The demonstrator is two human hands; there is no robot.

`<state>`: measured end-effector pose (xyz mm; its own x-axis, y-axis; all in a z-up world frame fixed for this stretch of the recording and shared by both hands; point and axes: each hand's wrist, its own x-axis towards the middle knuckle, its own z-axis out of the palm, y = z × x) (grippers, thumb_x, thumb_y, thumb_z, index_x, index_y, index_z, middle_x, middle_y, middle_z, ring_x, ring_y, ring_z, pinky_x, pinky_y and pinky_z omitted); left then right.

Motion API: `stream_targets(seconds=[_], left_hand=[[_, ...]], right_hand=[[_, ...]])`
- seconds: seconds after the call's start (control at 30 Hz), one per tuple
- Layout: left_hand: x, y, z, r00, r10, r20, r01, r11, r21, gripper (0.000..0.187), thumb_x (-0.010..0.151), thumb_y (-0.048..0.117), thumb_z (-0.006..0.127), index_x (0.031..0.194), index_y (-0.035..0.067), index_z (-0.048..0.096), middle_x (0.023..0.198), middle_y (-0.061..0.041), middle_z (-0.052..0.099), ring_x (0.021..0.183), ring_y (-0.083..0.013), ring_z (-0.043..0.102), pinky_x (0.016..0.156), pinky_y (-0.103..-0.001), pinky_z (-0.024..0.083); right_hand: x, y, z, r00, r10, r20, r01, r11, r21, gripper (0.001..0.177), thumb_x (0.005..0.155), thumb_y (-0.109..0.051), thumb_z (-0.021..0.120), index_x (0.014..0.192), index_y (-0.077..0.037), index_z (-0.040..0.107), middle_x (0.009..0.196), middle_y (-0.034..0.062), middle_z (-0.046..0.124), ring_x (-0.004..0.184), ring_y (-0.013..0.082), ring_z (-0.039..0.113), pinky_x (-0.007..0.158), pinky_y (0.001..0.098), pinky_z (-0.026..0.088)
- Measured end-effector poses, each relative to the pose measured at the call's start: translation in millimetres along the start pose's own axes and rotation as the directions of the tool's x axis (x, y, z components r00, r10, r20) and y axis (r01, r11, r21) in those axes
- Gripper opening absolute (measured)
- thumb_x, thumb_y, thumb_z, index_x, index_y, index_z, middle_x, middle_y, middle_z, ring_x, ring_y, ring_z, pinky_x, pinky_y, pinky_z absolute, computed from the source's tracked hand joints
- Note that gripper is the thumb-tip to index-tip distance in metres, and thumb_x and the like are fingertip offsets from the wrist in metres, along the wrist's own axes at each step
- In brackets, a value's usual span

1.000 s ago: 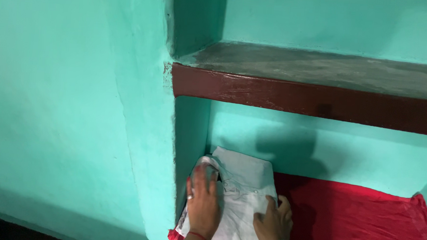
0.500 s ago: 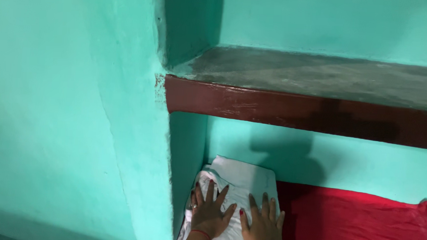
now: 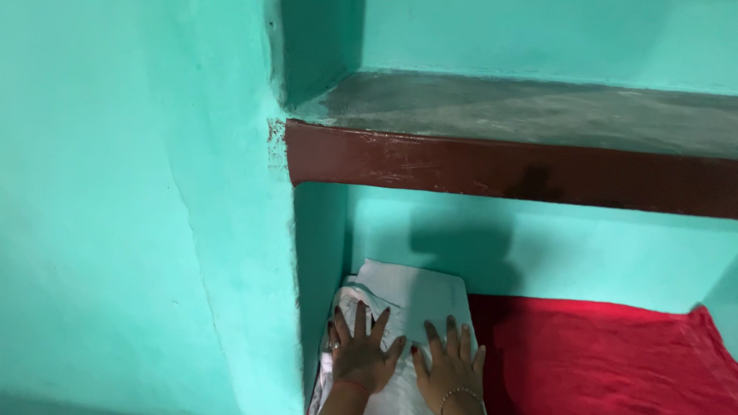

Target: The person folds various garments on a bed and places them one by one onto a wall shelf. Items handled include shirts, pants, and a towel, which are stacked neatly on the shelf.

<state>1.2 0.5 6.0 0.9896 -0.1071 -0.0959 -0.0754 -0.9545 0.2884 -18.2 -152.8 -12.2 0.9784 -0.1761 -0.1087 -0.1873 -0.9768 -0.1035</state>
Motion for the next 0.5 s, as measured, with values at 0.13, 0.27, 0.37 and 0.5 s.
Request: stream_targets(seconds=[0.13, 0.27, 0.37, 0.5], left_hand=[[3.5, -3.6, 10.1, 1.0, 0.021, -0.008, -0.02, 0.995, 0.095, 0.073, 0.1, 0.067, 0.031, 0.164, 0.037, 0.012, 0.173, -0.008, 0.0, 0.155, -0.0494, -0.005, 0.126, -0.057, 0.002], [2.5, -16.4, 29.2, 0.993, 0.097, -0.072, -0.089, 0.99, 0.111, 0.073, 0.102, 0.062, 0.029, 0.165, 0.033, 0.008, 0.173, -0.01, 0.0, 0.156, -0.044, -0.002, 0.126, -0.054, 0.003], [-5.7, -21.8, 30.9, 0.991, 0.133, -0.02, -0.127, 0.975, 0.182, 0.073, 0.103, 0.061, 0.027, 0.165, 0.029, 0.006, 0.173, -0.01, -0.002, 0.158, -0.0372, -0.005, 0.126, -0.053, 0.001], [-19.9, -18.6, 1.3, 0.984, 0.178, -0.013, -0.168, 0.95, 0.263, 0.076, 0.103, 0.064, 0.026, 0.166, 0.027, 0.005, 0.173, -0.009, -0.005, 0.159, -0.0303, -0.007, 0.126, -0.053, 0.0]], right_hand=[[-14.7, 4.3, 4.9, 1.0, 0.01, -0.021, -0.01, 1.0, -0.005, 0.068, 0.103, -0.056, 0.03, 0.164, -0.032, 0.01, 0.173, 0.0036, -0.004, 0.159, 0.0311, -0.006, 0.125, 0.0599, 0.008], [-30.4, 14.2, 5.2, 0.997, 0.024, 0.073, -0.021, 0.999, -0.041, 0.07, 0.105, -0.056, 0.027, 0.165, -0.034, 0.0, 0.174, -0.0002, -0.011, 0.16, 0.0295, -0.008, 0.127, 0.0599, 0.006], [-40.6, 24.4, 5.5, 0.997, 0.014, 0.074, -0.008, 0.997, -0.079, 0.07, 0.105, -0.056, 0.027, 0.165, -0.035, -0.002, 0.174, -0.0009, -0.011, 0.16, 0.0298, -0.008, 0.127, 0.0592, 0.006], [-48.5, 31.5, -3.1, 0.998, 0.057, 0.027, -0.054, 0.993, -0.106, 0.072, 0.104, -0.058, 0.027, 0.165, -0.037, -0.004, 0.174, 0.0042, -0.012, 0.159, 0.0323, -0.006, 0.126, 0.0583, 0.008]])
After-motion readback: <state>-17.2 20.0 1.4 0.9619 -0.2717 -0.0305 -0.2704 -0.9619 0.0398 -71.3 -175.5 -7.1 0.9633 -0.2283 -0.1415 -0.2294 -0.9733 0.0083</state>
